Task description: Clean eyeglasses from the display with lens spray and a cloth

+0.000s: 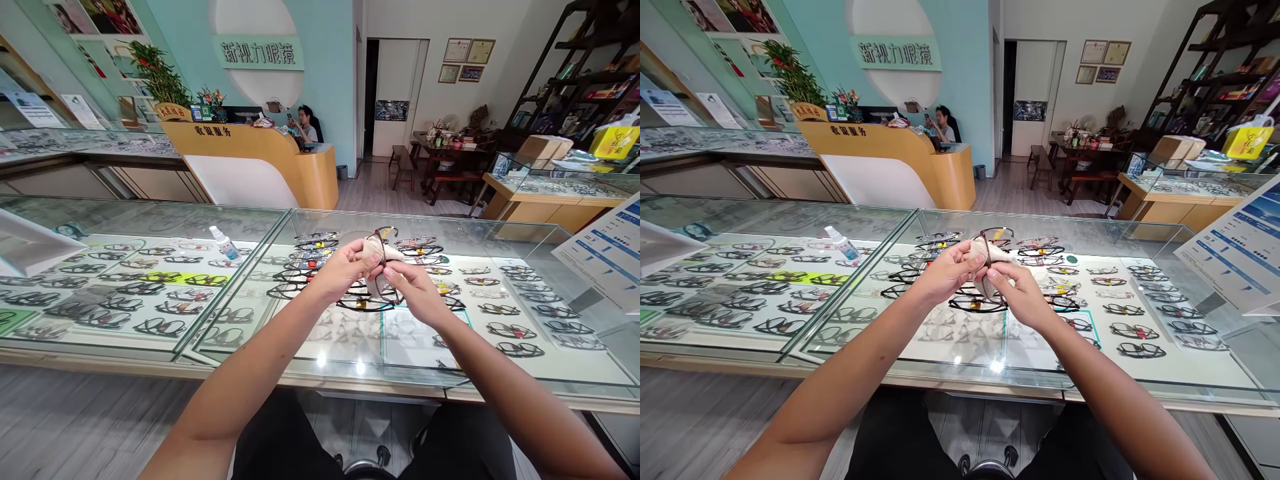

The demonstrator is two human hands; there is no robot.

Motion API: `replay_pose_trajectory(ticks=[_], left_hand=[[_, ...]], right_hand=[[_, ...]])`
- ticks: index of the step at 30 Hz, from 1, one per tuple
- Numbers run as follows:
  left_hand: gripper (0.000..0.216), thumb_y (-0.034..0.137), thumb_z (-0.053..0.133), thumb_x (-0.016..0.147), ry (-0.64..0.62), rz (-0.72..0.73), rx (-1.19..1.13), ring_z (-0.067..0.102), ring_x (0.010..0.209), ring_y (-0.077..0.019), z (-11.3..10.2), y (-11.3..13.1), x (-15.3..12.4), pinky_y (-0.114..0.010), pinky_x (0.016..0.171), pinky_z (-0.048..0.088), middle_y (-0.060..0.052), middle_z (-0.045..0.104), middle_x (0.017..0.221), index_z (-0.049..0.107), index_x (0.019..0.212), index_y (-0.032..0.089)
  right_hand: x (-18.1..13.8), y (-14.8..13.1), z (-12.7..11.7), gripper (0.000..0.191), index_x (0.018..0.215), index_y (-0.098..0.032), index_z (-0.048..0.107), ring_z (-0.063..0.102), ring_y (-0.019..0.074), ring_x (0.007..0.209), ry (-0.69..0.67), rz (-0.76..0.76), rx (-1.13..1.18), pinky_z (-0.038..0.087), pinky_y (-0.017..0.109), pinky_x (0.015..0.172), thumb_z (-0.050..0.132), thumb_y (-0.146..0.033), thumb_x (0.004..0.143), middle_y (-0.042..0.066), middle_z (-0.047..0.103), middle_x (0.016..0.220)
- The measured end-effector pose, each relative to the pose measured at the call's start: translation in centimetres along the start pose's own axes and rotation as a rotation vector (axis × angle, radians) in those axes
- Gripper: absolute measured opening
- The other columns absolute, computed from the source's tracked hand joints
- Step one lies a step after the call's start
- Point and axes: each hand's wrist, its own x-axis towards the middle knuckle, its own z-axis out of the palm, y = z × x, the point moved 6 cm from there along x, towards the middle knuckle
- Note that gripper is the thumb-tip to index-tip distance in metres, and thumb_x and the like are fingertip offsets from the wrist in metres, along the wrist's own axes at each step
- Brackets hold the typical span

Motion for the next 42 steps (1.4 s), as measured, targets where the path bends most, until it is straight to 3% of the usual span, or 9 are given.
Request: replay_pose_trajectory(ticks=[6,13,18,42], left_hand=[[0.048,0.050,0.092,0.077,0.028,0.031,0.056,0.067,0.081,-0.0142,-0.3,0.1,-0.2,-0.027,0.077,0.054,-0.005,0.073,0.099,0.072,0.106,0.018],[0.046,0.052,0.089,0.080,0.033,0.065,0.128,0.065,0.084,-0.0155,0.0,0.7,-0.4,-0.027,0.076,0.050,-0.003,0.069,0.092,0.071,0.103,0.017],[0.045,0.052,0.089,0.080,0.065,0.119,0.195,0.064,0.085,-0.0168,0.3,1.5,-0.6,-0.028,0.080,0.050,-0.003,0.069,0.092,0.070,0.100,0.016],[0.046,0.051,0.091,0.076,0.099,0.193,0.247,0.067,0.085,-0.0179,0.2,1.8,-0.7,-0.029,0.078,0.052,-0.003,0.071,0.092,0.071,0.097,0.016]], right_hand=[[-0.1,-0.5,-0.3,0.040,0.105,-0.026,0.082,0.070,0.0261,0.106,0.056,-0.123,-0.169,0.049,0.041,0.098,0.051,-0.051,0.109,0.007,0.080,0.107],[-0.3,-0.6,-0.3,0.036,0.110,-0.028,0.081,0.070,0.0267,0.109,0.078,-0.179,-0.308,0.048,0.043,0.100,0.049,-0.045,0.110,0.007,0.079,0.111],[-0.3,-0.6,-0.3,0.036,0.113,-0.029,0.079,0.069,0.0274,0.114,0.079,-0.182,-0.353,0.047,0.044,0.102,0.047,-0.045,0.111,0.008,0.079,0.116],[-0.4,-0.9,-0.1,0.033,0.099,-0.024,0.068,0.067,0.0233,0.097,0.061,-0.169,-0.600,0.036,0.042,0.090,0.041,-0.037,0.113,0.006,0.077,0.108]])
